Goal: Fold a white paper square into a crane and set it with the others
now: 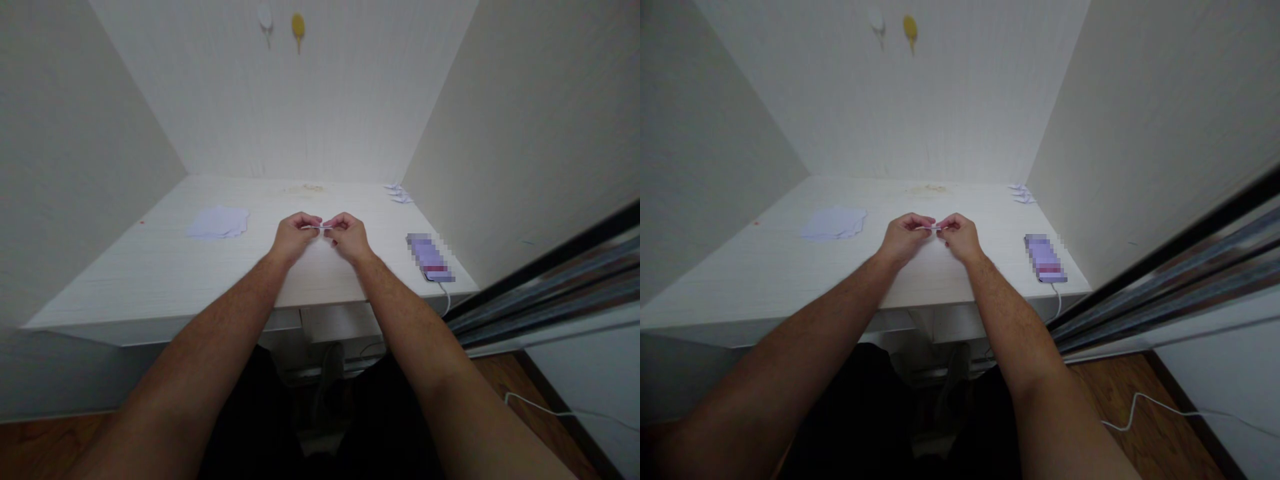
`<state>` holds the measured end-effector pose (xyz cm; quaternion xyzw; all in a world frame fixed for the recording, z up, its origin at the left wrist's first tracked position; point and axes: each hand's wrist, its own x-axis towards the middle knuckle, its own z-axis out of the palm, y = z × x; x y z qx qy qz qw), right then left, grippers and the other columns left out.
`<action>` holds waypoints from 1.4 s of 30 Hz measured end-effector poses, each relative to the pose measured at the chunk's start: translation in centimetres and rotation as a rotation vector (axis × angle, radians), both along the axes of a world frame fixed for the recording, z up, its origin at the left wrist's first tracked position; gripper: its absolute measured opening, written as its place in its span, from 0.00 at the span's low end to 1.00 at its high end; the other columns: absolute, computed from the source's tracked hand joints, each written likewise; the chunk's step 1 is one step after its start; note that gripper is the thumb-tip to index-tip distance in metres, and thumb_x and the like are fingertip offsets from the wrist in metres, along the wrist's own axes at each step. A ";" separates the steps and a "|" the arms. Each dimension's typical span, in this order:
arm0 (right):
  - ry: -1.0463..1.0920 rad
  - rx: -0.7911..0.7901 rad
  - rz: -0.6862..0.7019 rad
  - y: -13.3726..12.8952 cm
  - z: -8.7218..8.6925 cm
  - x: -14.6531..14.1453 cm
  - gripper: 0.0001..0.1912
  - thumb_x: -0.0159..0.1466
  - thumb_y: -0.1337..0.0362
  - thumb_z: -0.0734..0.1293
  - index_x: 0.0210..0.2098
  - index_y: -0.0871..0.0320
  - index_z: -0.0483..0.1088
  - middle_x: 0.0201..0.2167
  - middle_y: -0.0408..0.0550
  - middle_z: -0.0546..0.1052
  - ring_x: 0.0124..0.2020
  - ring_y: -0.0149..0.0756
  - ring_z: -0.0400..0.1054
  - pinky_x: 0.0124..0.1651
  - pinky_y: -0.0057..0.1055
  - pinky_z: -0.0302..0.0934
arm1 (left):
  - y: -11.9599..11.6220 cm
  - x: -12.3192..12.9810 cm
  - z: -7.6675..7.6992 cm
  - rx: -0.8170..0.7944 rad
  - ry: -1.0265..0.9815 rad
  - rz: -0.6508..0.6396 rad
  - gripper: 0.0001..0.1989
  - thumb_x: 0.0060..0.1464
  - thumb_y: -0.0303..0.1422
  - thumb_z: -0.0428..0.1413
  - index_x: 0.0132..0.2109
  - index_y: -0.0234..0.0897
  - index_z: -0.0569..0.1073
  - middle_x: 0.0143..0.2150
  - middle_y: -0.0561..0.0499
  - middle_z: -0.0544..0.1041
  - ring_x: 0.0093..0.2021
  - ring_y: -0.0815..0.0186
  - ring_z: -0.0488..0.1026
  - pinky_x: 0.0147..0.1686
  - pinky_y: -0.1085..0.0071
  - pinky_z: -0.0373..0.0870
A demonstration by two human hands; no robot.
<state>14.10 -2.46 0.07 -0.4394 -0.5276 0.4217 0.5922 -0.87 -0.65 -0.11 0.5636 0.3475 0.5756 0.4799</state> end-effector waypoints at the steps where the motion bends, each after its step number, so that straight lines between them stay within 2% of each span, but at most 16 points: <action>1: 0.001 0.013 0.005 0.0 -0.1 0.0 0.09 0.46 0.64 0.70 0.27 0.56 0.67 0.28 0.42 0.77 0.21 0.26 0.65 0.20 0.24 0.58 | 0.1 0.0 -0.1 0.019 0.005 0.009 0.07 0.37 0.25 0.63 0.28 0.36 0.75 0.42 0.46 0.80 0.41 0.63 0.76 0.45 0.63 0.71; 4: -0.006 0.017 0.017 0.0 -0.1 -0.1 0.08 0.46 0.65 0.69 0.27 0.57 0.67 0.34 0.43 0.79 0.23 0.26 0.66 0.21 0.24 0.59 | 0.2 -0.2 -0.1 0.063 0.042 0.057 0.06 0.36 0.24 0.63 0.27 0.36 0.75 0.51 0.44 0.78 0.51 0.57 0.74 0.53 0.56 0.69; 7: -0.009 -0.016 0.034 -0.2 0.2 -0.1 0.09 0.46 0.66 0.69 0.28 0.57 0.68 0.27 0.40 0.76 0.21 0.25 0.64 0.20 0.23 0.58 | 0.3 -0.3 -0.1 0.080 0.061 0.074 0.06 0.36 0.24 0.63 0.26 0.37 0.76 0.55 0.44 0.75 0.56 0.54 0.71 0.56 0.54 0.67; 11: 0.051 -0.061 0.096 -0.5 0.7 0.0 0.09 0.47 0.65 0.69 0.29 0.56 0.69 0.21 0.38 0.73 0.22 0.28 0.67 0.21 0.24 0.60 | 0.2 -0.3 0.0 0.092 0.057 0.079 0.05 0.37 0.24 0.64 0.25 0.36 0.76 0.55 0.44 0.75 0.57 0.56 0.71 0.57 0.58 0.67; 14: 0.058 -0.063 0.092 -0.6 0.7 0.0 0.11 0.47 0.65 0.70 0.30 0.56 0.68 0.20 0.37 0.72 0.21 0.27 0.66 0.21 0.25 0.62 | 0.0 -0.1 0.1 0.083 0.057 0.078 0.06 0.37 0.25 0.64 0.27 0.36 0.77 0.54 0.44 0.76 0.54 0.59 0.73 0.55 0.61 0.68; 19: 0.062 -0.042 0.017 -0.2 0.4 0.0 0.13 0.48 0.66 0.71 0.32 0.56 0.66 0.21 0.37 0.73 0.21 0.26 0.66 0.21 0.23 0.61 | -0.5 0.0 0.8 -0.079 -0.065 0.006 0.22 0.41 0.26 0.63 0.48 0.38 0.77 0.46 0.45 0.79 0.37 0.65 0.77 0.36 0.67 0.74; 20: 0.063 -0.040 0.004 -0.1 0.3 0.0 0.13 0.48 0.66 0.71 0.32 0.56 0.66 0.22 0.36 0.73 0.21 0.26 0.66 0.21 0.23 0.60 | -0.5 0.0 0.9 -0.107 -0.072 -0.007 0.21 0.42 0.27 0.62 0.47 0.37 0.77 0.42 0.46 0.80 0.34 0.66 0.77 0.33 0.68 0.74; 23: 0.068 -0.029 -0.013 0.1 0.1 0.1 0.13 0.48 0.66 0.72 0.32 0.56 0.66 0.22 0.37 0.73 0.20 0.26 0.66 0.21 0.23 0.60 | -0.7 -0.1 1.1 -0.150 -0.064 -0.027 0.11 0.44 0.31 0.62 0.37 0.32 0.78 0.31 0.47 0.79 0.29 0.67 0.75 0.28 0.71 0.72; 25: 0.080 -0.018 -0.013 0.2 0.1 0.1 0.13 0.48 0.66 0.72 0.31 0.56 0.67 0.21 0.37 0.73 0.20 0.27 0.66 0.21 0.24 0.60 | -0.7 -0.1 1.1 -0.157 -0.058 -0.029 0.09 0.42 0.32 0.64 0.33 0.32 0.78 0.28 0.48 0.78 0.26 0.67 0.74 0.26 0.71 0.72; 28: 0.091 -0.016 -0.022 0.2 0.1 0.1 0.12 0.48 0.65 0.72 0.31 0.57 0.67 0.20 0.37 0.73 0.20 0.27 0.66 0.20 0.24 0.60 | -0.6 0.0 1.0 -0.160 -0.059 -0.022 0.11 0.40 0.31 0.65 0.33 0.32 0.77 0.26 0.50 0.77 0.25 0.68 0.73 0.26 0.70 0.72; 35: 0.120 -0.049 0.011 -0.1 0.3 0.3 0.12 0.49 0.61 0.72 0.32 0.58 0.71 0.22 0.42 0.75 0.25 0.31 0.71 0.23 0.24 0.61 | -0.4 0.2 1.0 -0.176 -0.046 0.049 0.06 0.45 0.29 0.63 0.32 0.33 0.75 0.24 0.50 0.77 0.23 0.69 0.73 0.23 0.73 0.70; 42: 0.111 -0.055 0.044 -0.2 0.4 0.3 0.12 0.49 0.59 0.73 0.31 0.58 0.73 0.23 0.43 0.76 0.25 0.31 0.71 0.23 0.24 0.61 | -0.4 0.2 1.0 -0.179 -0.045 0.055 0.08 0.45 0.31 0.64 0.32 0.33 0.74 0.26 0.50 0.77 0.24 0.69 0.74 0.24 0.74 0.69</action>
